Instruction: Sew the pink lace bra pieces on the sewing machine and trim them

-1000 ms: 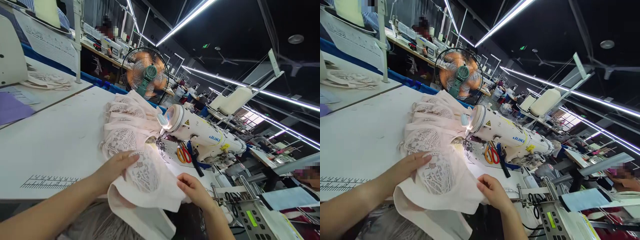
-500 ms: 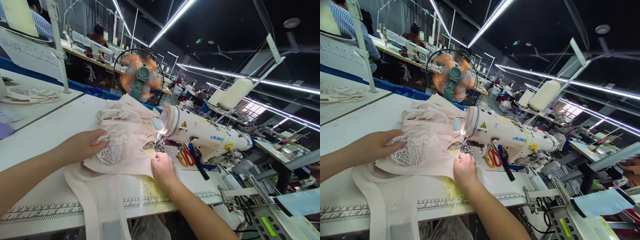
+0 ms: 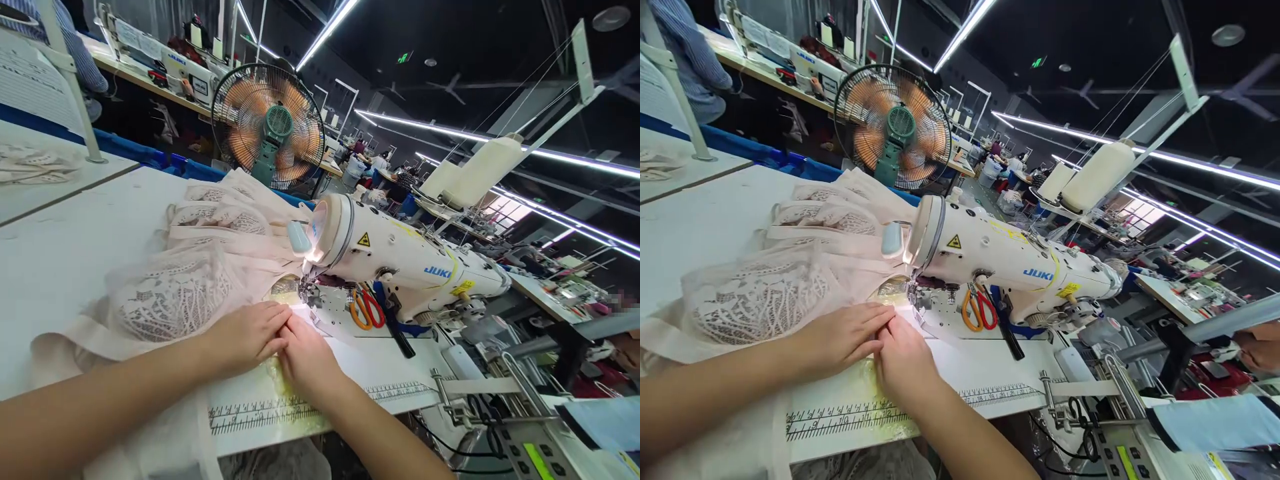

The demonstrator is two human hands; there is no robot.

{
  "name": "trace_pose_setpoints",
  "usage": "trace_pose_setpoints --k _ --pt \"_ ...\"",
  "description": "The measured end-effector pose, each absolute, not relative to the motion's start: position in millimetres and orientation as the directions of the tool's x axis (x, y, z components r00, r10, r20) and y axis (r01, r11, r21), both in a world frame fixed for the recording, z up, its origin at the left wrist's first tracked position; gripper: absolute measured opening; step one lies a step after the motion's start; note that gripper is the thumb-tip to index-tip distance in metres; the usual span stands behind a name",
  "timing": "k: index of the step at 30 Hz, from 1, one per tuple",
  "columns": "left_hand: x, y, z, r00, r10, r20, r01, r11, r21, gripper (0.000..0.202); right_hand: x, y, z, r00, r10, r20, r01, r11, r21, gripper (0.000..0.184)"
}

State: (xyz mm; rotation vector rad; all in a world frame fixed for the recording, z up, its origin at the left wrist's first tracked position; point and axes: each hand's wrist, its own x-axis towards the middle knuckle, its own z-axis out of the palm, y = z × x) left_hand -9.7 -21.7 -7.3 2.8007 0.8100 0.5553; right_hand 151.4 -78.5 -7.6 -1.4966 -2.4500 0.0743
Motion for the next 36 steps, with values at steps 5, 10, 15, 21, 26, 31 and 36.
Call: trace_pose_setpoints --k 5,10,15,21,26,31,36 --pt "-11.2 -15.4 -19.3 0.803 0.491 0.338 0.520 -0.854 0.004 0.035 184.9 -114.5 -18.2 -0.429 0.826 0.366 0.828 0.521 -0.207 0.035" --pt "5.2 -14.0 -8.5 0.767 0.574 0.287 0.613 -0.787 -0.065 0.033 200.5 -138.4 -29.2 -0.394 0.820 0.415 0.854 0.493 -0.164 0.035" --pt "6.7 -8.5 -5.8 0.758 0.588 0.281 0.618 -0.786 -0.025 0.024 198.6 -142.8 -32.6 -0.389 0.817 0.426 0.838 0.505 -0.204 0.036" --pt "12.8 4.2 -3.2 0.744 0.614 0.264 0.648 -0.759 -0.061 0.034 199.3 -129.2 -30.3 -0.460 0.784 0.417 0.802 0.568 -0.184 0.039" --pt "18.6 16.0 0.9 0.747 0.623 0.230 0.646 -0.762 -0.035 0.037 196.2 -119.8 -32.2 -0.437 0.803 0.405 0.821 0.540 -0.186 0.041" --pt "17.0 18.2 5.7 0.761 0.622 0.184 0.636 -0.771 -0.025 0.036 187.8 -122.8 -35.3 -0.399 0.797 0.453 0.848 0.509 -0.150 0.038" --pt "16.4 18.2 10.0 0.768 0.624 0.148 0.632 -0.775 -0.013 0.036 181.9 -124.4 -39.2 -0.355 0.816 0.456 0.863 0.473 -0.176 0.039"
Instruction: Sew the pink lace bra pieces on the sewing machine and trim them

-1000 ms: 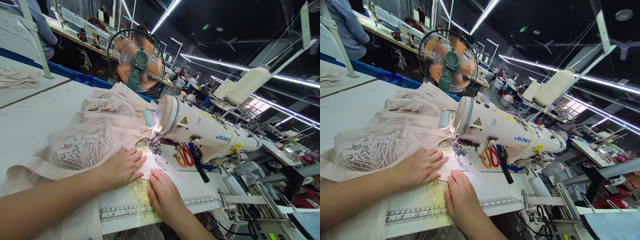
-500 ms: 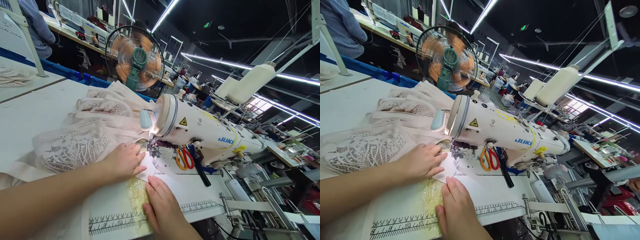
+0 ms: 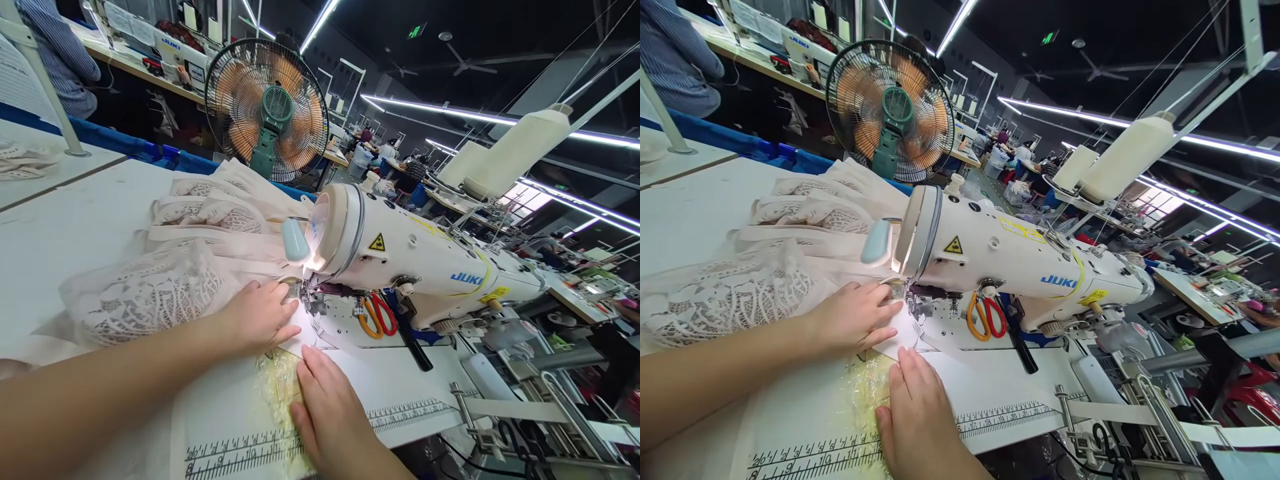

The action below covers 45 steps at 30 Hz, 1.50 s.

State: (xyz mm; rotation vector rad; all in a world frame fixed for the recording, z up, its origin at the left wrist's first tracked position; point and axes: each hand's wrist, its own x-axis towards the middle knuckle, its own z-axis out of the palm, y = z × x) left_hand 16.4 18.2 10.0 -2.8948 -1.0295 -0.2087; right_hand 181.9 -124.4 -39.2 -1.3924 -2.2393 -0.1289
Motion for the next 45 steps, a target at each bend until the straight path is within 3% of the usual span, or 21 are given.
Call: trace_pose_setpoints --k 7,10,12,15,19,27,45 --pt "16.9 34.3 18.5 0.778 0.613 0.140 0.624 -0.780 -0.050 0.033 169.3 -114.0 -40.6 -0.335 0.859 0.386 0.880 0.432 -0.197 0.041" --pt "19.1 29.5 23.2 0.852 0.483 0.205 0.517 -0.837 -0.177 0.022 161.0 -106.3 -33.3 -0.300 0.885 0.357 0.889 0.395 -0.233 0.042" --pt "20.1 16.2 21.5 0.904 0.387 0.183 0.421 -0.879 -0.224 0.025 156.7 -102.4 -27.2 -0.284 0.903 0.323 0.883 0.378 -0.280 0.047" --pt "17.0 -8.6 8.8 0.903 0.415 0.114 0.428 -0.894 -0.134 0.027 154.0 -99.5 -21.1 -0.277 0.916 0.289 0.868 0.368 -0.334 0.056" --pt "4.6 -21.0 -9.5 0.863 0.451 0.226 0.470 -0.882 -0.034 0.047 157.2 -100.3 -20.1 -0.272 0.920 0.280 0.852 0.366 -0.374 0.053" --pt "-10.7 -2.3 0.5 0.897 0.308 0.318 0.328 -0.945 -0.011 0.035 175.5 -108.4 -17.7 -0.346 0.880 0.325 0.785 0.461 -0.414 0.030" --pt "-12.8 6.2 6.1 0.904 0.291 0.314 0.289 -0.956 0.055 0.027 179.5 -107.8 -15.2 -0.304 0.877 0.373 0.743 0.463 -0.483 0.025"
